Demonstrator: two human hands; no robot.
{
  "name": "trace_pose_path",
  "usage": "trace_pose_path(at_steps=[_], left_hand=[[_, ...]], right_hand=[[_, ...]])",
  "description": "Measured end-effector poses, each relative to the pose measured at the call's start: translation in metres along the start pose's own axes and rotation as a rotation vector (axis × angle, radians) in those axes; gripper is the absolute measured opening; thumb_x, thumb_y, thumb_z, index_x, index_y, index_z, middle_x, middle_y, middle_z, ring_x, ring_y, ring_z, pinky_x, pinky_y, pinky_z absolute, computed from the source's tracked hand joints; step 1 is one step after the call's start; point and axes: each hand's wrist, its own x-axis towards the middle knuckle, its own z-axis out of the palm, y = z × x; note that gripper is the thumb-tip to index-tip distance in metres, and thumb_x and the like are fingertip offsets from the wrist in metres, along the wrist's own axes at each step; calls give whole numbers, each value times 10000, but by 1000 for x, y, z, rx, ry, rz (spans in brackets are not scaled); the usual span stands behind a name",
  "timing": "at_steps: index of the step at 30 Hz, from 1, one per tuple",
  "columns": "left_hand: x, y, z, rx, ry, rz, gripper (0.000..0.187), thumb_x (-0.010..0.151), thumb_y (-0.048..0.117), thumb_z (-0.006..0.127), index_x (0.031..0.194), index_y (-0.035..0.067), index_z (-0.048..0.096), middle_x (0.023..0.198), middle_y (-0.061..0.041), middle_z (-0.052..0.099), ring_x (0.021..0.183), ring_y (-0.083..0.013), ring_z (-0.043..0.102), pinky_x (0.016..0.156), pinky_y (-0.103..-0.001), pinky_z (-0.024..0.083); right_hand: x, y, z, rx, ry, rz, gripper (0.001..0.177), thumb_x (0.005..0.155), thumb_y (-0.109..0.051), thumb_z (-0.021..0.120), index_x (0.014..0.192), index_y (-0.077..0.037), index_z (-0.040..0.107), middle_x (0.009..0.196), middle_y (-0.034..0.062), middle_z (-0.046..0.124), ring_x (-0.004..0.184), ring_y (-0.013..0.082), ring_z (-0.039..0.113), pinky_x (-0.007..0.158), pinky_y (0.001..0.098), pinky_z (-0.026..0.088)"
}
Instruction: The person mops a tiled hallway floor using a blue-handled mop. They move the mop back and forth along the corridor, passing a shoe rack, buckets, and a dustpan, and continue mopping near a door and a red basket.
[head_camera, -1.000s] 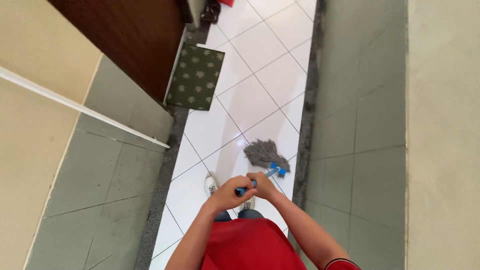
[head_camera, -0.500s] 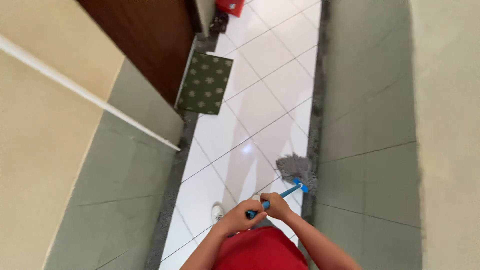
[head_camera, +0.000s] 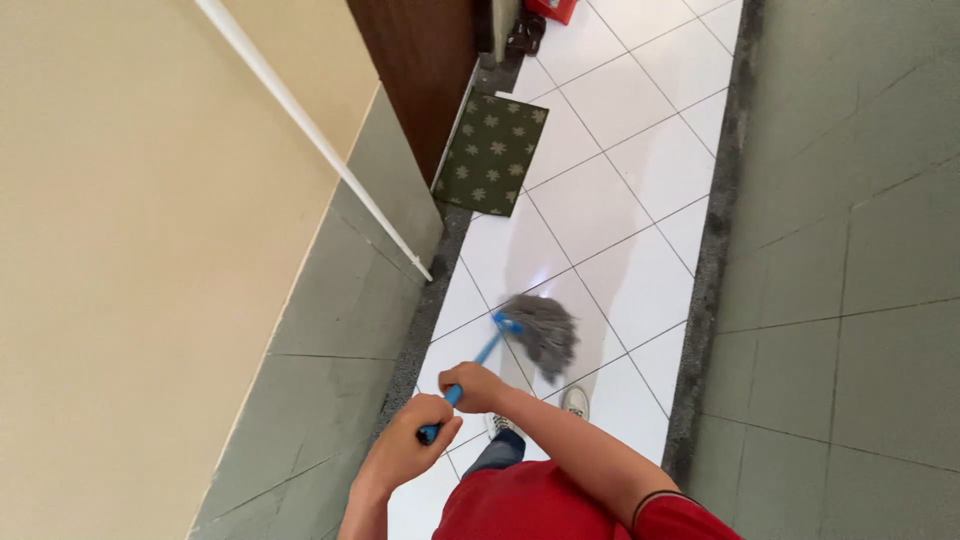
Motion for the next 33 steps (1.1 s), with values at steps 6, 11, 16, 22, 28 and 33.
trace_pose_path(at_steps=[6, 11, 16, 22, 28, 33], left_hand=[[-10, -12, -9, 108, -31, 110, 392, 1068, 242, 594, 711, 162, 454, 668, -6, 441, 603, -185, 369, 589, -365, 319], [-14, -30, -3, 50, 6, 125, 334, 1050, 221, 600, 747, 173, 469, 708, 27, 459, 642, -158, 393, 630, -332, 359], [9, -35, 25, -103, -111, 183, 271, 1057, 245, 600, 807, 181, 517, 765, -10, 508, 662, -186, 426, 627, -369, 367], [23, -2, 81, -263, -197, 192, 255, 1045, 288, 599, 818, 173, 578, 759, -12, 554, 712, -185, 503, 678, -365, 424], [6, -21, 193, -274, -312, 190, 222, 1032, 211, 633, 843, 101, 667, 791, -20, 641, 788, -148, 593, 760, -312, 457], [-18, -1, 249, -348, -479, -97, 198, 1035, 281, 674, 872, 178, 631, 863, 42, 610, 833, -107, 529, 802, -257, 419]], right_hand=[[37, -30, 14, 158, -132, -89, 182, 848, -113, 643, 728, -191, 532, 656, -16, 517, 574, 162, 429, 583, 342, 376], [16, -42, 6, 234, -198, 51, 74, 855, -129, 606, 820, -186, 638, 765, -4, 619, 652, 154, 492, 597, 344, 388], [-35, -40, -15, 176, -112, 208, 92, 889, -187, 652, 900, -215, 738, 849, -10, 718, 699, 177, 599, 615, 367, 448], [-134, -47, -41, 169, 14, 465, 182, 795, -153, 521, 627, -192, 463, 581, -7, 486, 580, 155, 328, 544, 401, 253], [-281, 26, 23, -152, 180, 421, 204, 833, -296, 597, 685, -157, 580, 712, 127, 705, 748, 443, 673, 620, 539, 437], [-360, -10, 12, 1, 104, 836, 144, 769, -254, 560, 649, -177, 538, 696, 59, 696, 684, 305, 617, 595, 464, 358]])
